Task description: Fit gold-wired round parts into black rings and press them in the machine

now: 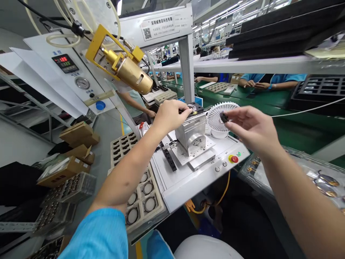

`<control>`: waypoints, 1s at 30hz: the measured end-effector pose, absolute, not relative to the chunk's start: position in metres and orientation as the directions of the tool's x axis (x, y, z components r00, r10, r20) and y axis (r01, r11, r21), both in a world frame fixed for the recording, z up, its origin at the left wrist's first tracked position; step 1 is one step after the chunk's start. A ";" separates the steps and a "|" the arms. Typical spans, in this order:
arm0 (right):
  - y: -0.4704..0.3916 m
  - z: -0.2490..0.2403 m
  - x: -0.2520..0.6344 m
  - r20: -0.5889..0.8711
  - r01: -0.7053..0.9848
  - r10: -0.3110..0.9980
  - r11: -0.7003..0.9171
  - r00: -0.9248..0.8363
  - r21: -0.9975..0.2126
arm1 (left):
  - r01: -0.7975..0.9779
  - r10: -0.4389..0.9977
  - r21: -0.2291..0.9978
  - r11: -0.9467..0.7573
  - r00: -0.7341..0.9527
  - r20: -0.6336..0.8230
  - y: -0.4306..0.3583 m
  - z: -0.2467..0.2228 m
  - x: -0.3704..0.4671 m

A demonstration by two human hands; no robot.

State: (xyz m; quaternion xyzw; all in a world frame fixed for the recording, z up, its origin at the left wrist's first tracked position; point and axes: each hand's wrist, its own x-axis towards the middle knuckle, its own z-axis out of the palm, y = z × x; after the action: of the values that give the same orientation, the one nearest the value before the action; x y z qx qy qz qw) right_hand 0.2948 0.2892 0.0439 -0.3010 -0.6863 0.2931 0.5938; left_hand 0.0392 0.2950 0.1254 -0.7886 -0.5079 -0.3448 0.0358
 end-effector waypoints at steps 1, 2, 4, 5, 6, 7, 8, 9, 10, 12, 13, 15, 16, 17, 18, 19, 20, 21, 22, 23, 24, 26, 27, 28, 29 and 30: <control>0.281 0.031 0.306 0.601 0.063 0.794 0.607 -0.094 -0.792 | 0.835 0.802 0.274 -0.477 0.285 0.526 0.297 0.127 0.041; 0.272 0.017 0.317 0.553 0.070 0.830 0.557 -0.077 -0.827 | 0.839 0.817 0.255 -0.481 0.323 0.479 0.298 0.128 0.042; 0.259 -0.015 0.339 0.414 0.105 0.909 0.417 -0.049 -0.903 | 0.834 0.824 0.221 -0.505 0.389 0.412 0.294 0.125 0.039; 0.253 -0.031 0.349 0.327 0.124 0.944 0.328 -0.031 -0.936 | 0.835 0.825 0.203 -0.511 0.411 0.387 0.291 0.122 0.036; 0.249 -0.047 0.358 0.233 0.138 0.973 0.232 -0.010 -0.963 | 0.842 0.830 0.184 -0.508 0.422 0.364 0.288 0.120 0.033; 0.247 -0.062 0.364 0.136 0.148 0.991 0.134 0.008 -0.980 | 0.851 0.839 0.166 -0.498 0.425 0.341 0.286 0.117 0.030; 0.245 -0.074 0.369 0.046 0.156 0.999 0.043 0.020 -0.987 | 0.861 0.849 0.153 -0.485 0.422 0.319 0.285 0.115 0.028; 0.244 -0.086 0.372 -0.036 0.166 0.999 -0.038 0.019 -0.985 | 0.869 0.858 0.146 -0.473 0.417 0.299 0.285 0.114 0.027; 0.245 -0.094 0.373 -0.107 0.185 0.994 -0.105 -0.002 -0.977 | 0.874 0.866 0.145 -0.465 0.414 0.282 0.285 0.113 0.026; 0.248 -0.107 0.370 -0.218 0.248 0.972 -0.191 -0.085 -0.950 | 0.869 0.870 0.162 -0.467 0.418 0.262 0.285 0.114 0.026; 0.250 -0.112 0.367 -0.257 0.291 0.958 -0.211 -0.129 -0.933 | 0.862 0.867 0.177 -0.474 0.423 0.262 0.283 0.114 0.026; 0.254 -0.120 0.361 -0.299 0.382 0.935 -0.211 -0.189 -0.900 | 0.845 0.856 0.208 -0.493 0.428 0.292 0.272 0.114 0.024; 0.255 -0.123 0.358 -0.301 0.425 0.932 -0.194 -0.202 -0.884 | 0.836 0.847 0.218 -0.503 0.427 0.316 0.261 0.113 0.023; 0.256 -0.127 0.356 -0.291 0.464 0.935 -0.170 -0.202 -0.869 | 0.829 0.838 0.227 -0.512 0.423 0.345 0.248 0.111 0.021; 0.257 -0.130 0.355 -0.273 0.500 0.941 -0.142 -0.200 -0.854 | 0.821 0.832 0.238 -0.518 0.420 0.363 0.231 0.108 0.018; 0.257 -0.133 0.354 -0.252 0.528 0.948 -0.116 -0.194 -0.841 | 0.813 0.831 0.258 -0.523 0.419 0.366 0.213 0.103 0.014; 0.258 -0.135 0.353 -0.232 0.550 0.955 -0.094 -0.187 -0.830 | 0.802 0.839 0.296 -0.518 0.410 0.358 0.194 0.097 0.010; 0.258 -0.136 0.353 -0.218 0.565 0.959 -0.081 -0.180 -0.821 | 0.793 0.858 0.350 -0.499 0.395 0.330 0.175 0.089 0.006; 0.259 -0.136 0.354 -0.212 0.570 0.961 -0.076 -0.177 -0.818 | 0.782 0.882 0.416 -0.464 0.363 0.301 0.156 0.080 0.002; 0.260 -0.136 0.355 -0.212 0.561 0.961 -0.077 -0.179 -0.824 | 0.759 0.901 0.488 -0.431 0.332 0.280 0.139 0.069 -0.001; 0.261 -0.135 0.357 -0.219 0.540 0.958 -0.088 -0.185 -0.837 | 0.730 0.924 0.566 -0.383 0.296 0.244 0.124 0.056 -0.003; 0.259 -0.131 0.360 -0.248 0.487 0.950 -0.127 -0.192 -0.864 | 0.643 0.968 0.726 -0.245 0.199 0.150 0.100 0.025 0.000; 0.256 -0.129 0.362 -0.258 0.468 0.947 -0.142 -0.193 -0.872 | 0.588 0.984 0.792 -0.165 0.154 0.091 0.092 0.007 0.005; 0.250 -0.127 0.362 -0.256 0.451 0.946 -0.145 -0.196 -0.881 | 0.530 0.994 0.845 -0.079 0.109 0.025 0.087 -0.012 0.012; 0.241 -0.126 0.361 -0.239 0.433 0.949 -0.131 -0.206 -0.892 | 0.460 0.996 0.888 -0.005 0.077 -0.035 0.084 -0.032 0.021; 0.230 -0.124 0.358 -0.207 0.408 0.951 -0.098 -0.232 -0.908 | 0.370 0.994 0.927 0.063 0.062 -0.092 0.083 -0.053 0.032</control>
State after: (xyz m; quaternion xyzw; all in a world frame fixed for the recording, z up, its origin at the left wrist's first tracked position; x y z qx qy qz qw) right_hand 0.3582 0.2303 -0.1243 -0.5547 -0.6123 0.4911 0.2762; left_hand 0.0316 0.0828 -0.0526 -0.5836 -0.5842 -0.3576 -0.4362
